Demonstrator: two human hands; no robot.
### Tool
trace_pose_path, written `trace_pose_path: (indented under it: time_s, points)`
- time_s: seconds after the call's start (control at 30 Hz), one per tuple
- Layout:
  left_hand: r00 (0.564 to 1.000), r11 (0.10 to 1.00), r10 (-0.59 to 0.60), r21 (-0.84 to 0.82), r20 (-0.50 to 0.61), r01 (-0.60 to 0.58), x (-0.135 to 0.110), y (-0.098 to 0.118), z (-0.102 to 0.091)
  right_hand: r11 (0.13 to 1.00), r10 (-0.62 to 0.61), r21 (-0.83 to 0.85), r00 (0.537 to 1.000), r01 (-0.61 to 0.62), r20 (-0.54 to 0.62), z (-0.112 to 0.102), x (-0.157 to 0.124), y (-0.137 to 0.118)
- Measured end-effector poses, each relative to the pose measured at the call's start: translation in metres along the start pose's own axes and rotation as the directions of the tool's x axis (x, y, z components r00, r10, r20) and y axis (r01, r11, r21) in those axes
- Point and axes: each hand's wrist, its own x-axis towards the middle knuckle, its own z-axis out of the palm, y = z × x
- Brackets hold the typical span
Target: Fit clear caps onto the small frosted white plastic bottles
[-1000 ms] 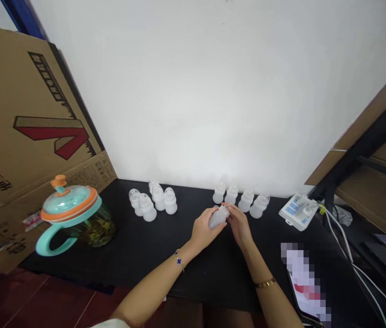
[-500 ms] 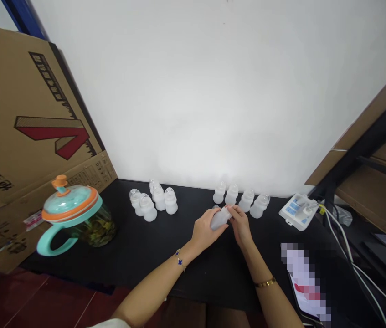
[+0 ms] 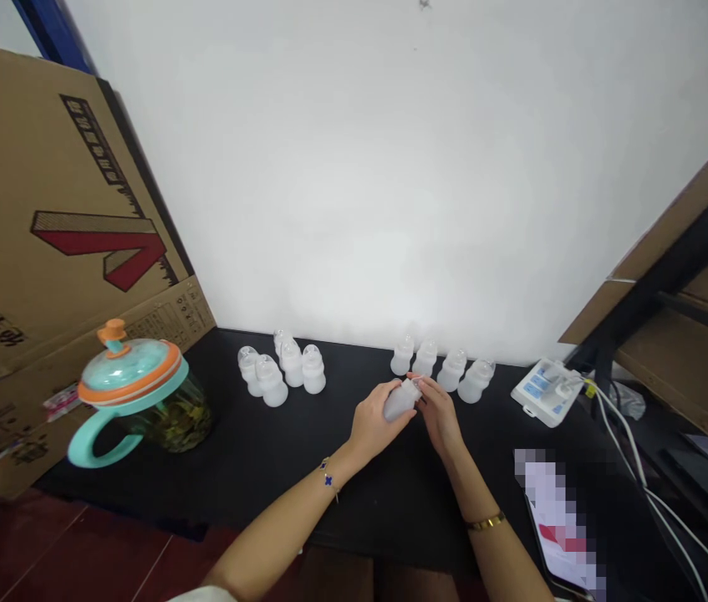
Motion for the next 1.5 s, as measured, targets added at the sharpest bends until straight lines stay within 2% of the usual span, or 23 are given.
trace_pose_path:
  time_s: [0.2,0.5,0.8,1.3,1.5]
  points:
    - [1.000,1.000,0.007,0.008,0.003,-0.007,-0.0017,-0.0009,0.0019,1.000,0.003,0.002,0.999,-0.003,-0.040,-0.0009,0.0016,0.0049]
    - [1.000,0.998,-0.029,-0.047,-0.001,0.029,-0.0004,0.0007,-0.0013,0.999,0.015,0.046,0.999,-0.017,0.030,-0.0031,0.0016,0.0028]
    - [1.000,1.000,-0.025,-0.009,0.008,0.025,-0.0003,0.0005,-0.0002,1.000,-0.009,0.022,0.998,0.011,-0.066,-0.0018,0.0033,0.0050]
    - [1.000,1.000,-0.017,-0.021,0.015,0.018,-0.0003,0.0028,-0.0006,0.999,-0.039,0.009,0.996,0.040,-0.077,-0.0026,0.0029,0.0089]
    - [0.996,0.991,-0.085,-0.098,0.025,0.087,-0.0002,0.0040,0.0003,1.000,0.015,-0.015,1.000,-0.014,0.018,-0.0005,0.0010,0.0033]
